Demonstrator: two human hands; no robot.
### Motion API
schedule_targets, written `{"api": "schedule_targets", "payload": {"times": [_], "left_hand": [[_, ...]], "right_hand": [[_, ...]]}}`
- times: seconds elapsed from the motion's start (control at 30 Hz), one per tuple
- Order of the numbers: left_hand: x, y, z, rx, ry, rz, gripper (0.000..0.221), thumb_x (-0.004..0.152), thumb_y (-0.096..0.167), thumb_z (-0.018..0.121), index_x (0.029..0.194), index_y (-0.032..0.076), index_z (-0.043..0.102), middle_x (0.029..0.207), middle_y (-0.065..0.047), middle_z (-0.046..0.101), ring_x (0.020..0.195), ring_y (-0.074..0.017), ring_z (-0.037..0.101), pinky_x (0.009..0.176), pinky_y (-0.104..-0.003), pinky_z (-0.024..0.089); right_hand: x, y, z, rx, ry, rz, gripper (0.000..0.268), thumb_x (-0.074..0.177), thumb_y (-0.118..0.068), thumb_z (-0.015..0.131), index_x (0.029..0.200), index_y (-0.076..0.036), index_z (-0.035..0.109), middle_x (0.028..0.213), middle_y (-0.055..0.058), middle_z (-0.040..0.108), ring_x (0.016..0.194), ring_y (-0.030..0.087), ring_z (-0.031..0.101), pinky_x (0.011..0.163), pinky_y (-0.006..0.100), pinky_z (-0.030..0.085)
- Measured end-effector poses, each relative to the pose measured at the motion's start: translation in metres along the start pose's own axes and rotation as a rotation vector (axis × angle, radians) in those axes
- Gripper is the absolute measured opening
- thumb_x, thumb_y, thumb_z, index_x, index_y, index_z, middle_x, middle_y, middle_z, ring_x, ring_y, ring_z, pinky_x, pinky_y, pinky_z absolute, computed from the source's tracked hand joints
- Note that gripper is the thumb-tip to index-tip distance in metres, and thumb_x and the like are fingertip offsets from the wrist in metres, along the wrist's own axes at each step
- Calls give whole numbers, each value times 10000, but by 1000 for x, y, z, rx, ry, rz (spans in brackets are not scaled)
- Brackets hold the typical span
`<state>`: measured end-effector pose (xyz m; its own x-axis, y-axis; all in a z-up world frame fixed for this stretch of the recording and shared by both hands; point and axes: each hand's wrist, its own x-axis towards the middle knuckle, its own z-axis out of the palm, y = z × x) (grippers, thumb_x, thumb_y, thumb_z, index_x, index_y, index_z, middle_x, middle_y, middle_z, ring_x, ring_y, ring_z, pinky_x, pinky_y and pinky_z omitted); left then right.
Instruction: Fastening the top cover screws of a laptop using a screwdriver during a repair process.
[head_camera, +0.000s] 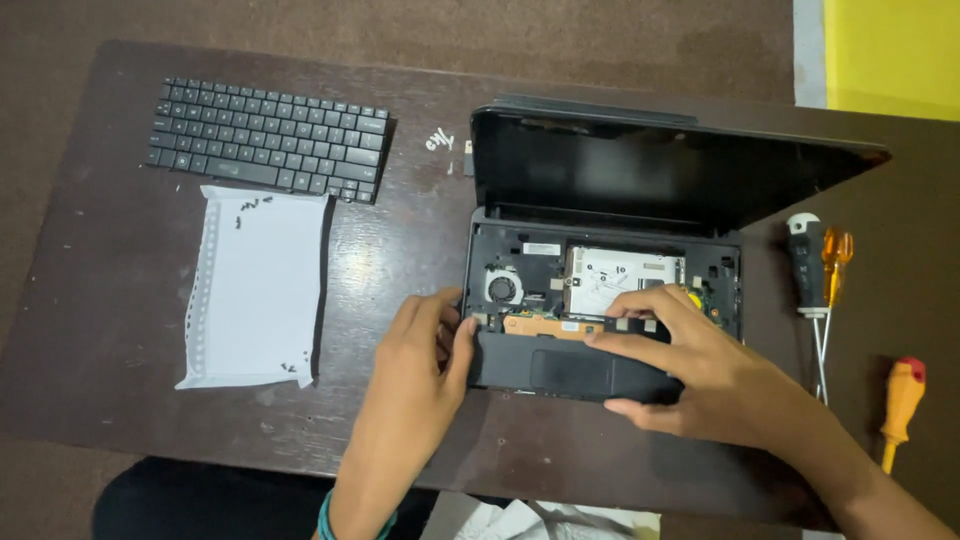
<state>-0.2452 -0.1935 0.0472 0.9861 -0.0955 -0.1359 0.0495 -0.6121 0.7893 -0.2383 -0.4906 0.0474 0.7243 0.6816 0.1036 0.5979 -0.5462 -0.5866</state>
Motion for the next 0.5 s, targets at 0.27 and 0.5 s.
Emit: {"api": "schedule_targets", "payload": {"times": [0.27,0.5], "left_hand": [[-3,3,-1,-25,-2,-14,385,1026,252,538,1349,57,613,1051,-86,619,808,-201,652,697,-359,549],[-6,4,-1,-59,7,-2,375,1025,228,534,1340,42,620,1053,-79,630,833,-188,660,698,-343,554]], "right_hand": [[-7,-3,2,-26,-6,53,563,816,-317,851,1344,-225,681,1334,64,538,1230,243,558,1085,423,419],[-10,0,3,-69,-51,80,679,775,-367,883,1399,-298,623,1361,83,529,1256,272,559,1067,468,472]]}}
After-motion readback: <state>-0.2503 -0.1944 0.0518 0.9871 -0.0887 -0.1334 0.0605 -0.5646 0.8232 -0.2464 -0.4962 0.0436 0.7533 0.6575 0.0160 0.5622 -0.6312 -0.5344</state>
